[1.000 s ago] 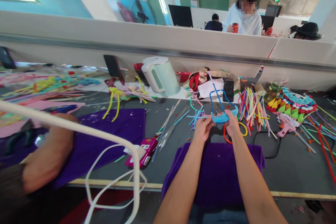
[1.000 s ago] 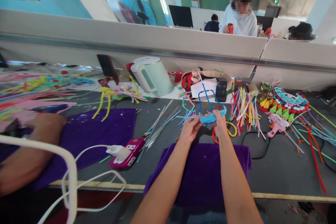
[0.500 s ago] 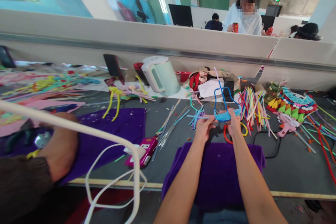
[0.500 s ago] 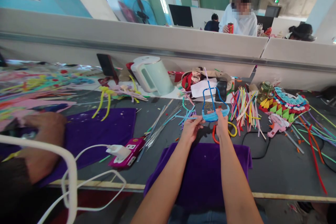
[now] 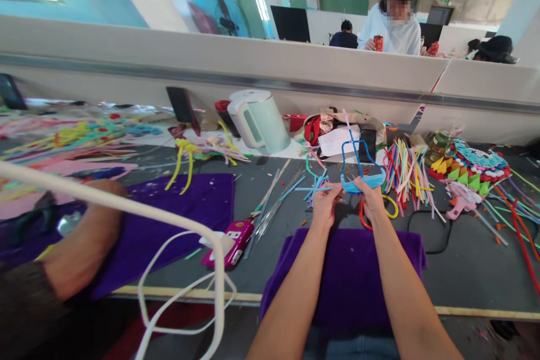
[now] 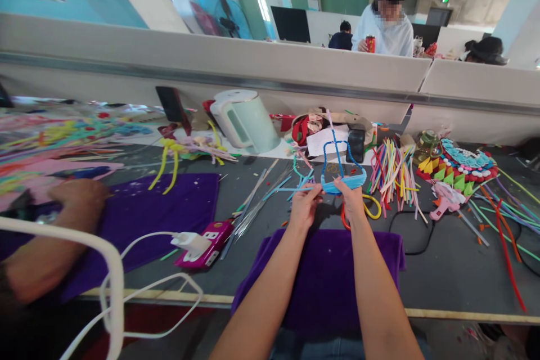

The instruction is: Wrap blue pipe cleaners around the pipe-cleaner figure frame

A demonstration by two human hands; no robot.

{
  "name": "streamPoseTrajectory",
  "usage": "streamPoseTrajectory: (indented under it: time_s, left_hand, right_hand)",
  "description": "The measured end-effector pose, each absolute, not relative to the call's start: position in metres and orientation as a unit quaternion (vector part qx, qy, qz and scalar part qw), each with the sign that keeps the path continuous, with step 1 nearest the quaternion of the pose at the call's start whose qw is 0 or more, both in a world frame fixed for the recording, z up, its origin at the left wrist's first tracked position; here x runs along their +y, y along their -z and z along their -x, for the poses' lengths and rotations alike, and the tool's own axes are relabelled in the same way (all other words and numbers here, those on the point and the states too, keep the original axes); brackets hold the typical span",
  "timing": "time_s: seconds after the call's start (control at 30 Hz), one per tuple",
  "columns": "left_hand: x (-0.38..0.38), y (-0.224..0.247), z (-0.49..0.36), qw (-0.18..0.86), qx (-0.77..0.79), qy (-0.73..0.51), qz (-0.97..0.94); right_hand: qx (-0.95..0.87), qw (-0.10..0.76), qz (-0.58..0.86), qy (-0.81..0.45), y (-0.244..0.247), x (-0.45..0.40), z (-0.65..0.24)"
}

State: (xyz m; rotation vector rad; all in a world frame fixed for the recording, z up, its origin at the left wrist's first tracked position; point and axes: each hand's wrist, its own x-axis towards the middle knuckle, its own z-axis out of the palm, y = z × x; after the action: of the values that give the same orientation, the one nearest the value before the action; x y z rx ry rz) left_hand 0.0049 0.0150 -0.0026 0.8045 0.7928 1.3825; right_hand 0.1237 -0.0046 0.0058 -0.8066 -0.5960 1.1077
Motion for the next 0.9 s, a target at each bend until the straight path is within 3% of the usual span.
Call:
streamPoseTrajectory:
  time_s: [0.27,0.9]
  left_hand:
    - [0.014,-0.001,-0.006,0.581,0.376,-0.642,-0.331]
    - [0.024,0.007,-0.002,0.593,0.346,-0.633,-0.358]
  right_hand:
    - [-0.248,0.737,0.394,-0.490,-0.007,-0.005,-0.135]
    - [-0.264,0.759,0.394,-0.446,-0.002,0.000,-0.146]
